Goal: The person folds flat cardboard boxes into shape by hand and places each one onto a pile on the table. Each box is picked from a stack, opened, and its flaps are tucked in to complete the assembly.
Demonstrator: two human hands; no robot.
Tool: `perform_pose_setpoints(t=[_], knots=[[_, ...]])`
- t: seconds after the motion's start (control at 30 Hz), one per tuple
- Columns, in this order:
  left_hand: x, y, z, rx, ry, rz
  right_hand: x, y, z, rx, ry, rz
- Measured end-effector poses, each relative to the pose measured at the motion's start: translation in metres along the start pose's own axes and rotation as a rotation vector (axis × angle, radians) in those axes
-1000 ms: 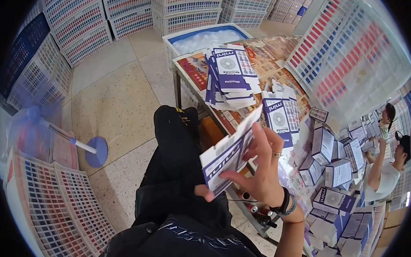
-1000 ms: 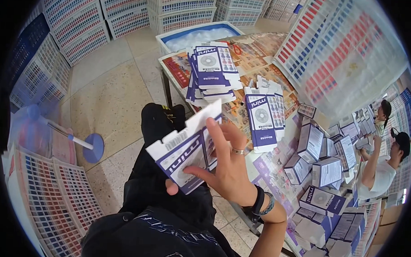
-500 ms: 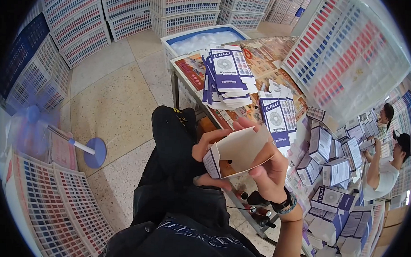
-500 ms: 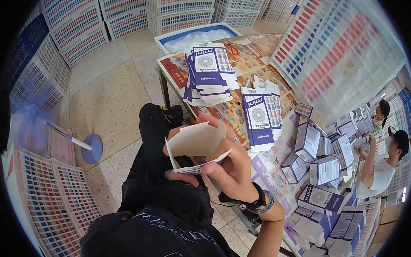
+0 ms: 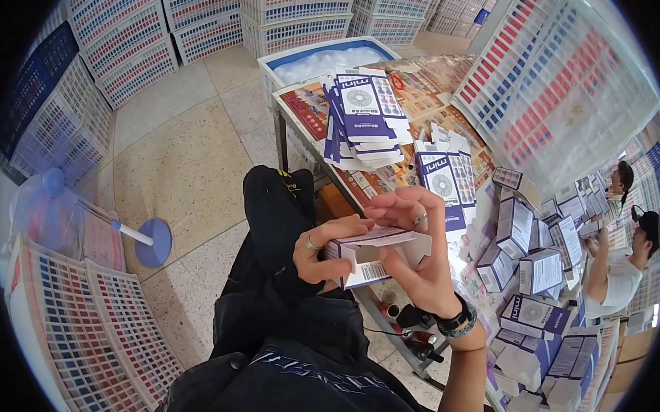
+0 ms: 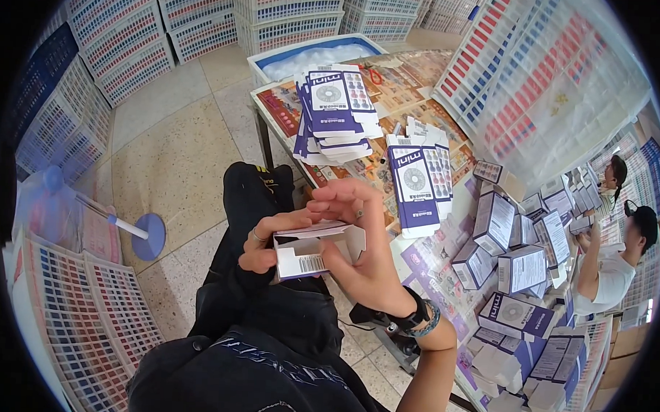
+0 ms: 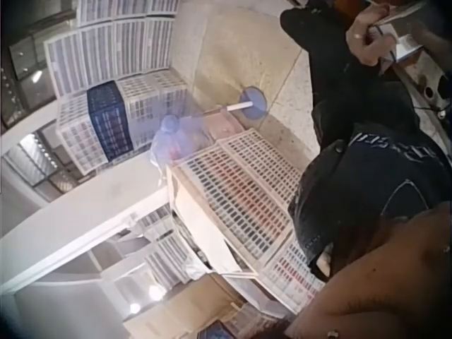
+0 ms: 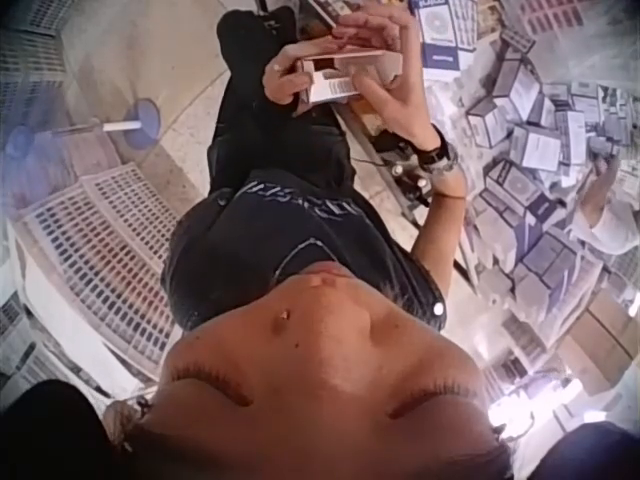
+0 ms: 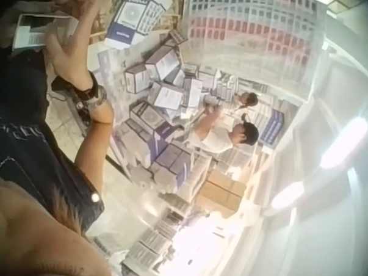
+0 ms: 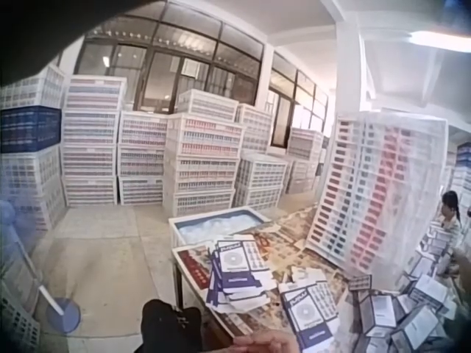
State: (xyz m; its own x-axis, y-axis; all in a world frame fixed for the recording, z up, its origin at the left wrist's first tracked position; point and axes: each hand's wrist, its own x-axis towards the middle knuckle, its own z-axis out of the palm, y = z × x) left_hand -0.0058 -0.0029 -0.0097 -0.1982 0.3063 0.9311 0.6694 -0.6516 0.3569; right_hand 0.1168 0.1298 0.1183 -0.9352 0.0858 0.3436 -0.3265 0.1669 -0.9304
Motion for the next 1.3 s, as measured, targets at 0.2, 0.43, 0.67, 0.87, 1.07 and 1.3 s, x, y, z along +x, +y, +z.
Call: perform_pose_setpoints(t=[0.2,0.43,0.67,0.87,1.07,1.3], knots=[[0.022,0.013,0.004,0.127,0.175,0.166,0.003,-0.003,-0.011,0.561,-0.097,-0.016],[0.016,0.023,0.001,0.219,0.099,0.010,0.009,0.001,-0.013,-0.044,-0.182,-0.135],[0.020,0.027,0.002,0.102,0.184,-0.123,0.012,-0.004,-0.023,-0.509,-0.285,-0.403],[0.018,0.032,0.006,0.059,0.230,-0.154,0.010,0.005,-0.023,-0.586,-0.307,-0.401],[0.014,0.017,0.004,-0.001,0.139,-0.063,0.010,0.007,-0.025,-0.623,-0.294,-0.485],[0.010,0.008,0.006,0.029,0.132,-0.020,0.018,0.007,-0.036,-0.766,-0.354,-0.626]])
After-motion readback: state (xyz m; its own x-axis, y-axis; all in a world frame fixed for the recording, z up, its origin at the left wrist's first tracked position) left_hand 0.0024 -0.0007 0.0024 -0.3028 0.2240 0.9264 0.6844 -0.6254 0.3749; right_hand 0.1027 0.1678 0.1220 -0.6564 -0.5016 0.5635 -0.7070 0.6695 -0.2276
